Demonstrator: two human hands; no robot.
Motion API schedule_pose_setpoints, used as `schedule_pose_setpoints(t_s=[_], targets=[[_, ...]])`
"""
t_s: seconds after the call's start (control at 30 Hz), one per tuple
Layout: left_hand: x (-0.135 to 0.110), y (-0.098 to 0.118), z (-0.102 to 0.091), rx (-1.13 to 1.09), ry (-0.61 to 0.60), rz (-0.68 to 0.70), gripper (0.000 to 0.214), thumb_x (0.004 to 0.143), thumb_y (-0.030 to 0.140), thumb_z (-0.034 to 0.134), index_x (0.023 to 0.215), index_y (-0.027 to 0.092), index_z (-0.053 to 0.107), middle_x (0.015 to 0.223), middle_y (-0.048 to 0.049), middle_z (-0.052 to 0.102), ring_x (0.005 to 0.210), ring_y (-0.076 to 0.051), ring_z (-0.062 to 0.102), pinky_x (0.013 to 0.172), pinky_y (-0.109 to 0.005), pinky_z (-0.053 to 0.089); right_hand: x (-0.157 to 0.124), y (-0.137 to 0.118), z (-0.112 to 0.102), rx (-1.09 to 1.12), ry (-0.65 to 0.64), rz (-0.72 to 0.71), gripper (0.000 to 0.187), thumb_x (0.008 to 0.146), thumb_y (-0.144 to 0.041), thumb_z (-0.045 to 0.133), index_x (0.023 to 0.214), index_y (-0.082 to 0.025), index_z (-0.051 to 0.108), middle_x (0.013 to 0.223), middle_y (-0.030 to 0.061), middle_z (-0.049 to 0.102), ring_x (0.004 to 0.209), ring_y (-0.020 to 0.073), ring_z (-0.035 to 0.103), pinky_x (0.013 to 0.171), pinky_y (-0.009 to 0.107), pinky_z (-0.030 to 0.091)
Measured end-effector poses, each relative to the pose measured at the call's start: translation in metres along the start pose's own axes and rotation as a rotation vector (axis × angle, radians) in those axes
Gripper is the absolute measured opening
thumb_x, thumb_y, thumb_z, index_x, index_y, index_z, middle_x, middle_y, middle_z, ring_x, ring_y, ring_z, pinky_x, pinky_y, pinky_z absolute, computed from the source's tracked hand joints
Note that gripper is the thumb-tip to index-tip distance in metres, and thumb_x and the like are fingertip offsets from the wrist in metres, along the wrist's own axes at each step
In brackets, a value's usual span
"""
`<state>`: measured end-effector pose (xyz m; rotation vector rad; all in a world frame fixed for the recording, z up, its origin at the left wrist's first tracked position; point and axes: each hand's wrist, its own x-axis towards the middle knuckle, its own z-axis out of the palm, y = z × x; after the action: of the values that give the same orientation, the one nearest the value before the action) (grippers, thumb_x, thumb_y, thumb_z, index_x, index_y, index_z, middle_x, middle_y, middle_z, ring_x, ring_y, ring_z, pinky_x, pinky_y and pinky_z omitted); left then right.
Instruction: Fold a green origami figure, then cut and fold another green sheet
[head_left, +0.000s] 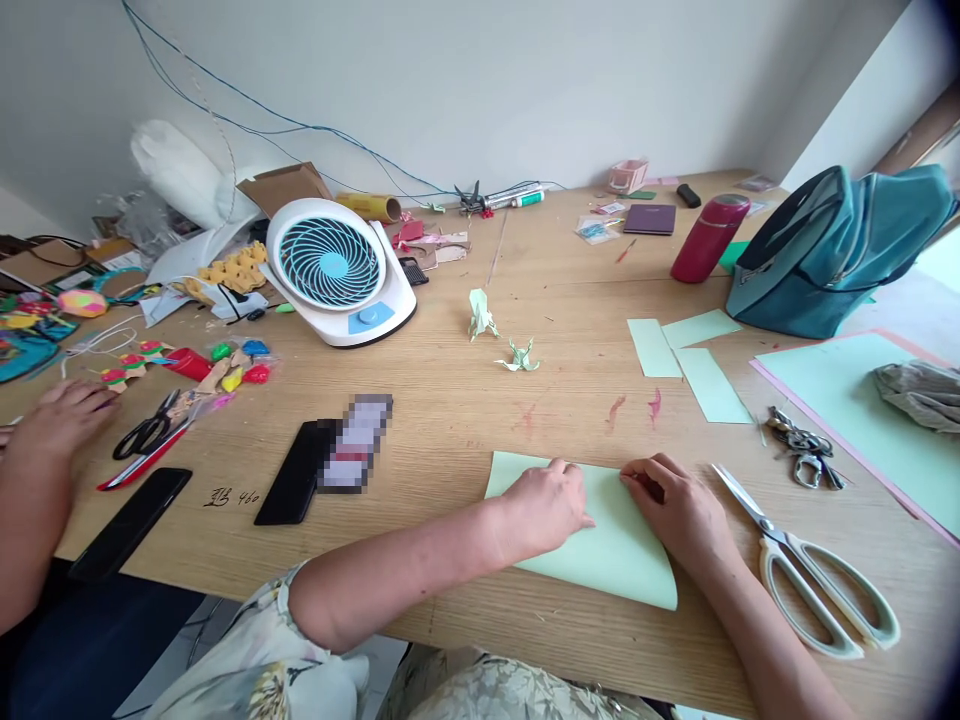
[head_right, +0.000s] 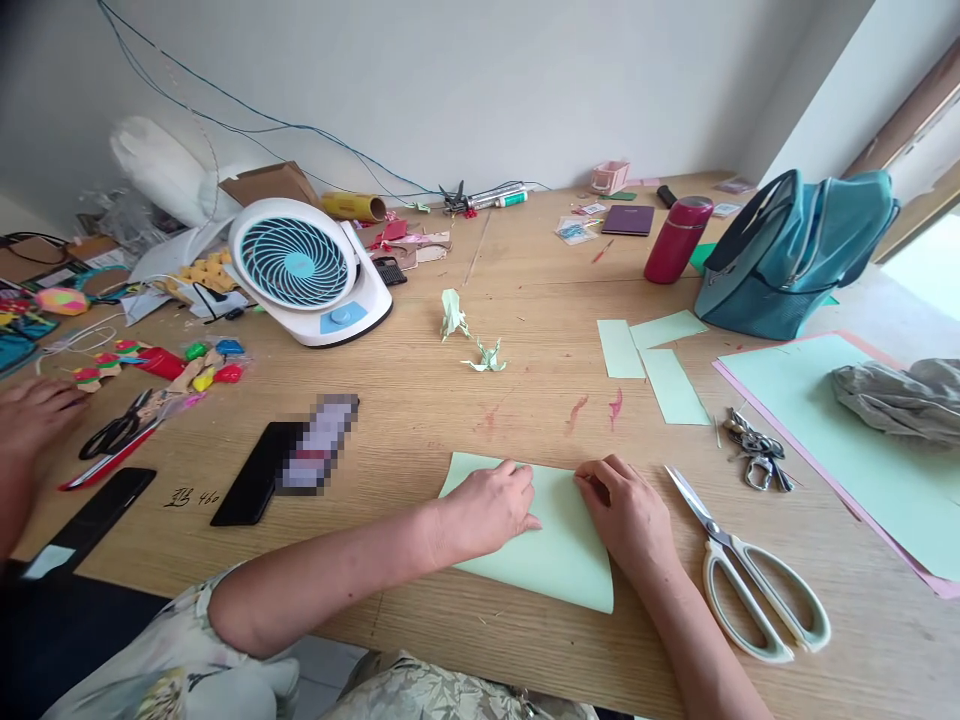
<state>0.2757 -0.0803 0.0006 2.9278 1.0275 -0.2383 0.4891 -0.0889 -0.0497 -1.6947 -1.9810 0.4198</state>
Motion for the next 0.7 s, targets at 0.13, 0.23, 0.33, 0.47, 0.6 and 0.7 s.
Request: schedule_pose_setpoints(t_s=[0.13,0.23,0.33,0.47,0.6,0.7], targets=[[0.000,0.018,0.005,0.026,0.044,-0.134,0.057,0.092,0.056,0.050,0.114,0.005,0.065,0.116,-0.0242,0.062,0.095,-0.028,0.060,0.068,-0.033,0.049,0.000,0.001,0.002,0.017,0.001,-0.001,0.019,0.090,-0.036,0.052,0.084,-0.025,0.066,0.087,0.0018,0.067,0.070,0.0177,0.062,0.058,0.029,0.044],[-0.001,0.024,0.008,0.012,0.029,-0.170,0.061,0.090,0.059,0.051,0.116,0.005,0.064,0.122,-0.0252,0.059,0.099,-0.030,0.059,0.075,-0.037,0.050,0.001,0.001,0.002,0.018,0.000,-0.003,0.020,0.091,-0.037,0.051,0.084,-0.025,0.065,0.087,0.0022,0.067,0.070,0.0179,0.062,0.059,0.029,0.044],[-0.004,0.024,0.012,-0.038,0.072,-0.183,0.061,0.088,0.060,0.055,0.118,0.007,0.062,0.124,-0.0228,0.058,0.106,-0.031,0.056,0.082,-0.040,0.050,0.001,0.001,0.001,0.002,-0.017,0.001,0.021,0.091,-0.037,0.050,0.084,-0.024,0.065,0.087,0.0027,0.067,0.071,0.0184,0.063,0.061,0.030,0.045],[-0.008,0.023,0.018,-0.066,0.117,-0.198,0.065,0.087,0.061,0.056,0.124,0.008,0.058,0.129,-0.0220,0.056,0.116,-0.034,0.052,0.087,-0.042,0.049,0.001,-0.007,-0.004,-0.080,-0.047,-0.024,0.023,0.091,-0.032,0.047,0.087,-0.023,0.067,0.088,0.0056,0.068,0.072,0.0211,0.065,0.064,0.033,0.048],[-0.008,0.024,0.022,-0.098,0.118,-0.205,0.065,0.087,0.060,0.056,0.127,0.008,0.056,0.134,-0.0231,0.053,0.122,-0.036,0.049,0.092,-0.047,0.049,-0.001,-0.037,0.004,-0.133,-0.058,-0.062,0.029,0.093,-0.025,0.041,0.097,-0.019,0.070,0.098,0.0121,0.071,0.078,0.0254,0.068,0.069,0.038,0.052],[-0.005,0.026,0.028,-0.132,0.096,-0.227,0.055,0.091,0.046,0.057,0.130,0.007,0.054,0.133,-0.0227,0.054,0.120,-0.035,0.051,0.095,-0.049,0.048,-0.008,-0.065,0.023,0.014,-0.002,-0.100,0.037,0.097,-0.027,0.038,0.123,-0.017,0.062,0.127,0.0166,0.064,0.116,0.0288,0.063,0.091,0.042,0.053]])
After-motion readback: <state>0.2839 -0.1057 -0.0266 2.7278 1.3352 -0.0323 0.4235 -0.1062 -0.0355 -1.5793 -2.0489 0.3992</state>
